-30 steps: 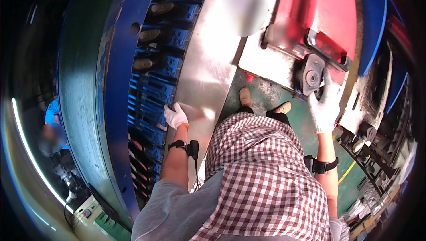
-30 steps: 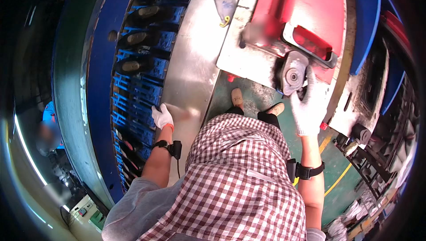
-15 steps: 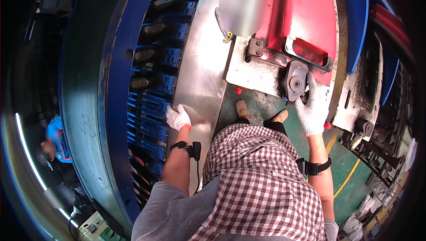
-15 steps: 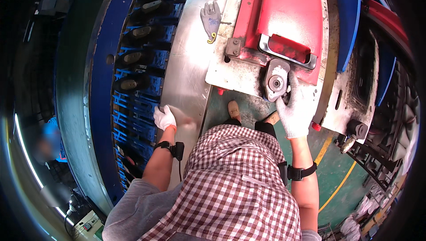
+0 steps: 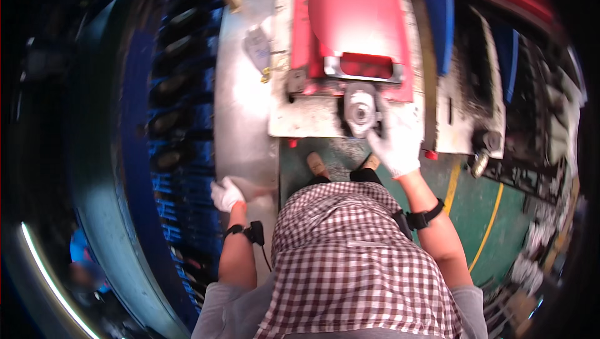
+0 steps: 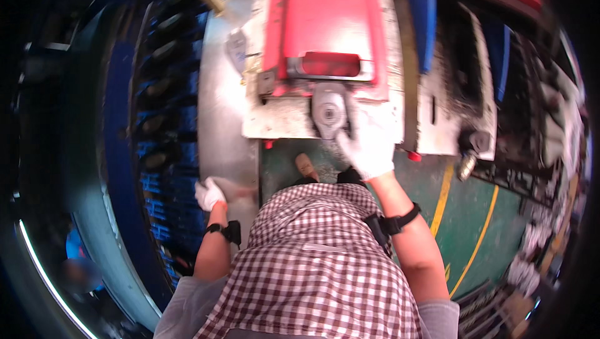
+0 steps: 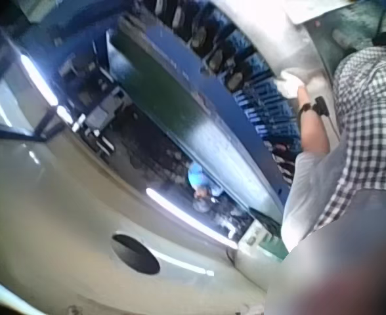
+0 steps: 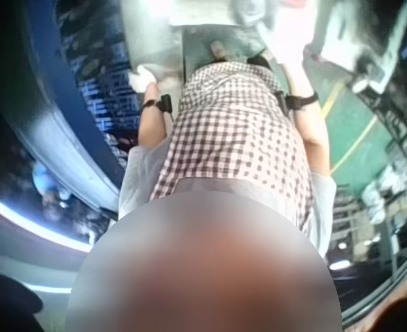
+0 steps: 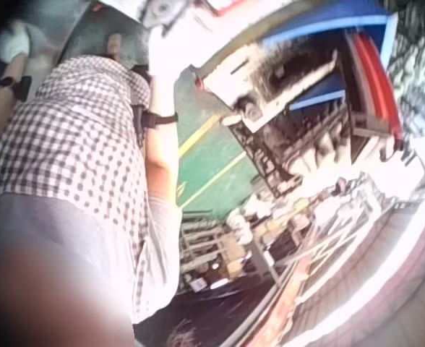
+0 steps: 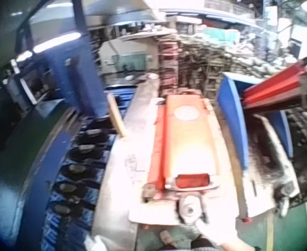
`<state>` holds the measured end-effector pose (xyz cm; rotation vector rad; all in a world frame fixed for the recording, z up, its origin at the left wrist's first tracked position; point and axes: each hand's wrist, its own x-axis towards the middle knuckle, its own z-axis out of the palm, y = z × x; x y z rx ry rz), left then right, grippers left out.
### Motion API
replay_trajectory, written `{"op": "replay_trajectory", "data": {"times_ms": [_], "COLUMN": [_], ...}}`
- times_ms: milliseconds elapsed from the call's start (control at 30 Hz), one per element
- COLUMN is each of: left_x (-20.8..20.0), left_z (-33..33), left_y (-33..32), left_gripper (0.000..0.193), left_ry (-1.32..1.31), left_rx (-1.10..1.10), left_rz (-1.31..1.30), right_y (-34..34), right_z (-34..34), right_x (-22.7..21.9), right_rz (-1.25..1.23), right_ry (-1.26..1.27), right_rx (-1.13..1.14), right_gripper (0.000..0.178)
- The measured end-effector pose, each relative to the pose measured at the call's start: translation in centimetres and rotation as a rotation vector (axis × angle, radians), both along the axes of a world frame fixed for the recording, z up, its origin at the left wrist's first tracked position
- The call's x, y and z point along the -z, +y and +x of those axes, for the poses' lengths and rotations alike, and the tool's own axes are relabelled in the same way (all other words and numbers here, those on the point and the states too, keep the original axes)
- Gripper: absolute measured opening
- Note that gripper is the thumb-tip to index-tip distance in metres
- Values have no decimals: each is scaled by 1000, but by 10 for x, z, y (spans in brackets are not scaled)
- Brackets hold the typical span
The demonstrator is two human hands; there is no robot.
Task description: Manually place shoe upper onto a lasting machine and operate the machinery to shape the footwear.
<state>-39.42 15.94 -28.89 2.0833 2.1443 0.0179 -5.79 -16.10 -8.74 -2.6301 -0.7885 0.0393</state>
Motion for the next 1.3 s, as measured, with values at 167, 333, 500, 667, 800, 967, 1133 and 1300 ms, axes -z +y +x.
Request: {"op": "replay_trajectory", "data": {"times_ms": [167, 333, 500, 667, 800, 967, 1133, 1300], "left_x": [-4, -9, -12, -11, -10, -12, -13, -6], "left_z": [-1, -2, -4, -7, -8, -8, -7, -8], "left_y": [2, 7, 10, 12, 13, 13, 11, 9], "left_gripper": [69, 71, 69, 66, 63, 61, 56, 57], "left_ry": [-7, -11, -31, -18, -17, -30, -21, -47], "left_rx": [-10, -48, -71, -59, -82, -75, -91, -93], "left_rz": [-58, -113, -151, -130, -139, -142, -126, -85], "right_y": [-7, -4, -4, -4, -3, -4, -5, -6], "right_z": [0, 2, 1, 0, -1, -1, 0, 0], "right_x": [-6, -8, -10, -16, -18, -16, -12, -9], "right_rz": [93, 92, 118, 101, 86, 140, 140, 169], "right_ry": [23, 131, 112, 130, 162, 86, 69, -37], "right_rx": [-37, 10, 24, 40, 33, 3, -5, -20], "right_gripper": [77, 77, 75, 74, 71, 72, 73, 75]}}
